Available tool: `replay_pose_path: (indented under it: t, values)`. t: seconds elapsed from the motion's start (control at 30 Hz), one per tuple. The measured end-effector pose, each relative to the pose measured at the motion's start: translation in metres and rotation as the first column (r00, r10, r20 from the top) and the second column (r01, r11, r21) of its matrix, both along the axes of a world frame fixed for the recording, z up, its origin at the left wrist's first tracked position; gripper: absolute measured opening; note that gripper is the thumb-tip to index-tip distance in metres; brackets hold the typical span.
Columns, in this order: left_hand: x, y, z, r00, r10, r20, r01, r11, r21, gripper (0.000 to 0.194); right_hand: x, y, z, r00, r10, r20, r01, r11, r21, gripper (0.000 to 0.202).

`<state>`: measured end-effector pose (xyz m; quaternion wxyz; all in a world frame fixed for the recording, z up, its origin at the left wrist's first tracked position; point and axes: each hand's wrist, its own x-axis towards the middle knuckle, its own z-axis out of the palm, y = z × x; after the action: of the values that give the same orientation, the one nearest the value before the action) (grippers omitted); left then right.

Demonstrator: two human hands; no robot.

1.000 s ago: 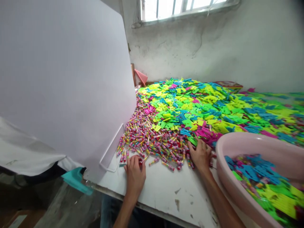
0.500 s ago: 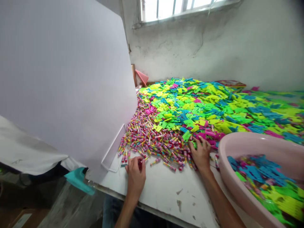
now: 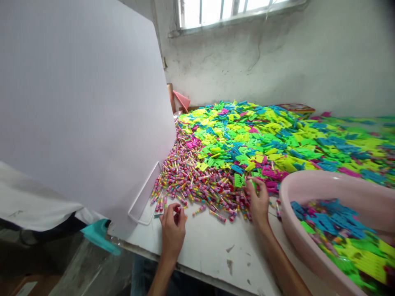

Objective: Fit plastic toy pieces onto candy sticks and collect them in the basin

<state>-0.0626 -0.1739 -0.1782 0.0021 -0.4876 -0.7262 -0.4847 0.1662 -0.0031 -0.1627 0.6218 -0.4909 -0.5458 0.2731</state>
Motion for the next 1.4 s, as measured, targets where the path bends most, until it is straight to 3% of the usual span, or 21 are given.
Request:
replay_pose_path:
  t: [0.1, 0.17, 0.27, 0.37, 0.43, 0.5, 0.63, 0.73, 0.87, 1.17, 1.3, 1.4]
  values:
    - [0.001, -0.002, 0.006, 0.999, -0.033, -0.004, 0.033, 0.999, 0.029, 0.017, -0.023, -0.022, 0.012, 0.969, 0.22, -0.115, -0.229, 0.971, -0.068, 0.05]
    - [0.001, -0.005, 0.01, 0.998, -0.054, -0.012, 0.054, 0.998, 0.038, 0.016, -0.037, -0.037, 0.018, 0.906, 0.379, -0.188, -0.407, 0.903, -0.139, 0.043]
    - [0.003, -0.01, 0.011, 0.997, -0.082, 0.001, 0.082, 0.996, 0.034, 0.018, -0.054, -0.055, 0.021, 0.778, 0.554, -0.296, -0.622, 0.744, -0.244, 0.04]
    - [0.003, -0.015, 0.007, 0.989, -0.071, 0.132, 0.064, 0.996, 0.057, 0.023, -0.065, -0.064, 0.018, 0.638, 0.675, -0.37, -0.77, 0.559, -0.308, 0.044]
    - [0.003, -0.017, 0.004, 0.982, -0.058, 0.178, 0.046, 0.997, 0.067, 0.025, -0.071, -0.068, 0.014, 0.56, 0.726, -0.4, -0.826, 0.453, -0.336, 0.046]
    - [0.002, -0.017, 0.005, 0.99, -0.077, 0.121, 0.069, 0.995, 0.065, 0.022, -0.077, -0.074, 0.009, 0.514, 0.744, -0.427, -0.851, 0.382, -0.36, 0.047]
    - [0.003, -0.015, 0.011, 0.987, -0.159, -0.026, 0.16, 0.984, 0.073, 0.022, -0.083, -0.085, -0.002, 0.464, 0.747, -0.477, -0.872, 0.291, -0.393, 0.043]
    - [0.005, -0.012, 0.013, 0.983, -0.179, -0.035, 0.18, 0.982, 0.049, 0.024, -0.084, -0.088, -0.007, 0.431, 0.771, -0.469, -0.878, 0.24, -0.414, 0.042]
    - [0.006, -0.01, 0.012, 0.968, -0.249, -0.023, 0.249, 0.968, 0.018, 0.027, -0.084, -0.084, -0.009, 0.44, 0.79, -0.428, -0.868, 0.251, -0.429, 0.04]
    - [0.005, -0.007, 0.014, 0.942, -0.328, -0.065, 0.328, 0.944, -0.008, 0.018, -0.084, -0.077, -0.005, 0.596, 0.636, -0.491, -0.803, 0.452, -0.39, 0.039]
    - [0.007, -0.006, 0.012, 0.925, -0.368, -0.099, 0.367, 0.93, -0.022, 0.019, -0.082, -0.077, 0.003, 0.595, 0.601, -0.534, -0.803, 0.466, -0.371, 0.04]
    - [0.008, -0.008, 0.01, 0.94, -0.328, -0.095, 0.328, 0.944, -0.009, 0.021, -0.082, -0.079, 0.007, 0.571, 0.601, -0.559, -0.821, 0.436, -0.37, 0.043]
